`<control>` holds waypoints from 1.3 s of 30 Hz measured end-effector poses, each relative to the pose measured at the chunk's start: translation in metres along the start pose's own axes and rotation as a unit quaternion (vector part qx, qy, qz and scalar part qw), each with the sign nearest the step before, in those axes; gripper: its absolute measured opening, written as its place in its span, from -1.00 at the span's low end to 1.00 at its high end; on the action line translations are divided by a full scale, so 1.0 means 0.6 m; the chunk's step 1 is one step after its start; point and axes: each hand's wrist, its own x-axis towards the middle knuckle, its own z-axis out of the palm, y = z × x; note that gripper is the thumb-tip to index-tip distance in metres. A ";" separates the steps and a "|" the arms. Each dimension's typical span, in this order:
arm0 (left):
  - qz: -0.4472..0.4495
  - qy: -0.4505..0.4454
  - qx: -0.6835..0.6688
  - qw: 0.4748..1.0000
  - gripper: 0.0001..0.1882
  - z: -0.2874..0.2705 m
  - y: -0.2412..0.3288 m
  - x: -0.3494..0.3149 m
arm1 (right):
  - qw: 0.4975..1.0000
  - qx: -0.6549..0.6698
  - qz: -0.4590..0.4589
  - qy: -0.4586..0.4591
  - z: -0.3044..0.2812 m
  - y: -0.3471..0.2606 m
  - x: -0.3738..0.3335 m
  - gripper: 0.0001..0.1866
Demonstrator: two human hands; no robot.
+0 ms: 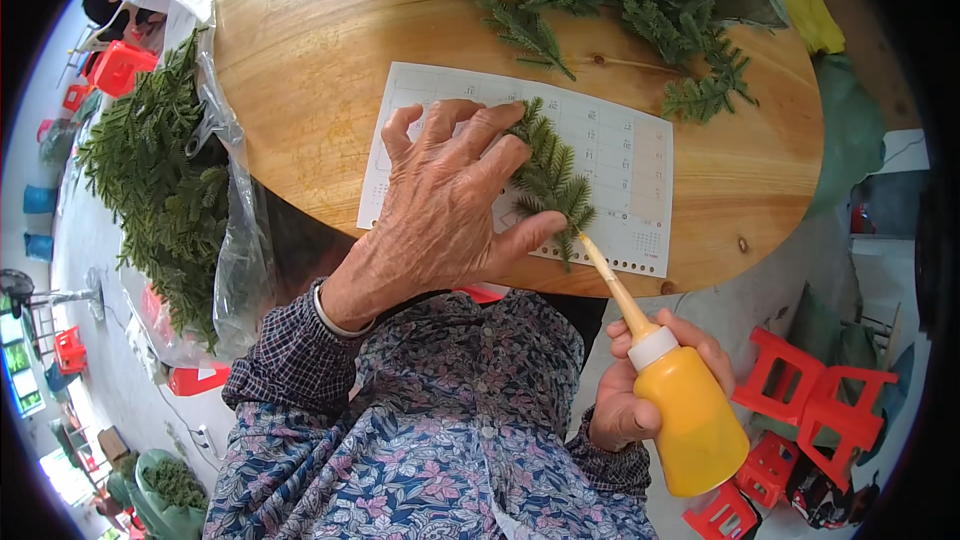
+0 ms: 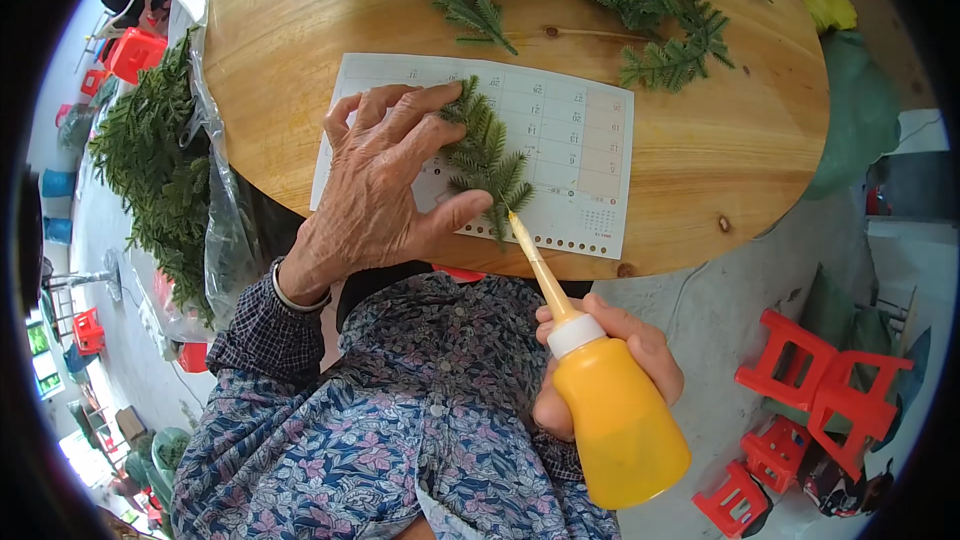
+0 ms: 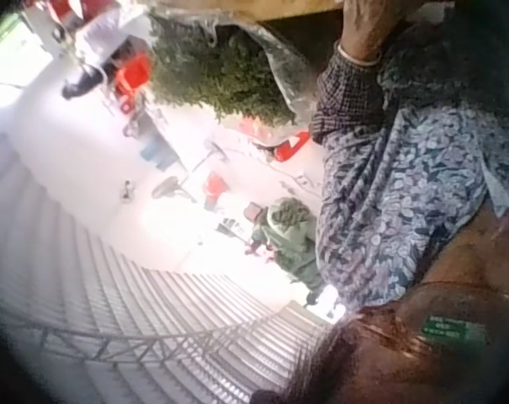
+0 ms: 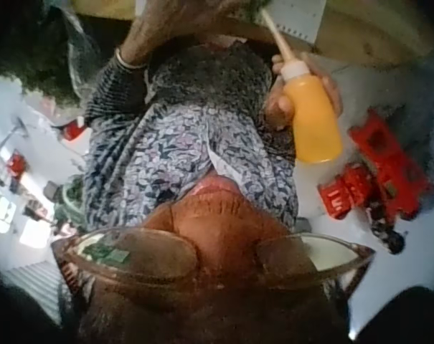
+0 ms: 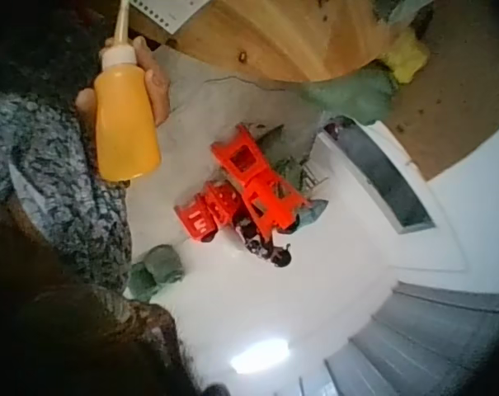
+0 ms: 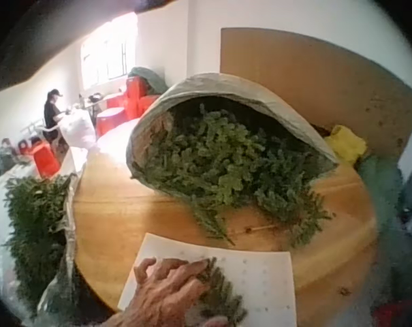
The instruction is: Applying glue and attaching small evergreen branches to sheets of paper.
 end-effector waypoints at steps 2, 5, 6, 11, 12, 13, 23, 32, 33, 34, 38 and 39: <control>-0.003 -0.005 -0.006 1.000 -0.57 -0.002 -0.003 -0.001 | 0.999 -0.019 0.016 0.021 0.005 -0.002 -0.001 -0.20; -0.004 -0.008 -0.014 1.000 -0.57 -0.002 -0.004 -0.001 | 0.999 -0.005 0.028 0.043 0.003 -0.006 -0.002 -0.21; -0.005 -0.008 -0.018 1.000 -0.57 -0.001 -0.004 -0.001 | 0.998 0.018 0.032 0.055 0.001 -0.008 -0.002 -0.20; -0.006 -0.006 -0.025 1.000 -0.59 -0.001 -0.005 0.000 | 0.998 0.027 0.030 0.050 0.006 -0.009 0.005 -0.20; -0.006 -0.005 -0.024 1.000 -0.59 -0.001 -0.005 0.000 | 0.999 0.008 0.024 0.036 0.008 -0.009 0.008 -0.20; -0.006 -0.004 -0.023 1.000 -0.60 0.000 -0.005 0.001 | 1.000 -0.010 0.019 0.021 0.010 -0.008 0.010 -0.20; 0.005 0.013 -0.036 0.999 -0.62 0.008 -0.009 -0.002 | 0.991 -0.087 0.088 0.046 0.023 -0.031 0.015 -0.20; 0.003 0.016 -0.028 0.999 -0.61 0.009 -0.010 -0.002 | 0.984 -0.077 0.146 0.063 0.026 -0.047 0.026 -0.19; 0.003 0.016 -0.027 0.999 -0.61 0.009 -0.010 -0.002 | 0.983 -0.081 0.152 0.065 0.026 -0.051 0.028 -0.18; 0.003 0.016 -0.028 0.999 -0.61 0.009 -0.010 -0.003 | 0.983 -0.082 0.152 0.065 0.026 -0.053 0.029 -0.18; 0.003 0.028 -0.034 0.999 -0.60 0.008 -0.010 -0.004 | 0.984 -0.113 0.137 0.019 0.018 -0.063 0.036 -0.23; 0.003 0.029 -0.036 0.999 -0.60 0.007 -0.011 -0.004 | 0.984 -0.114 0.136 0.018 0.016 -0.065 0.037 -0.23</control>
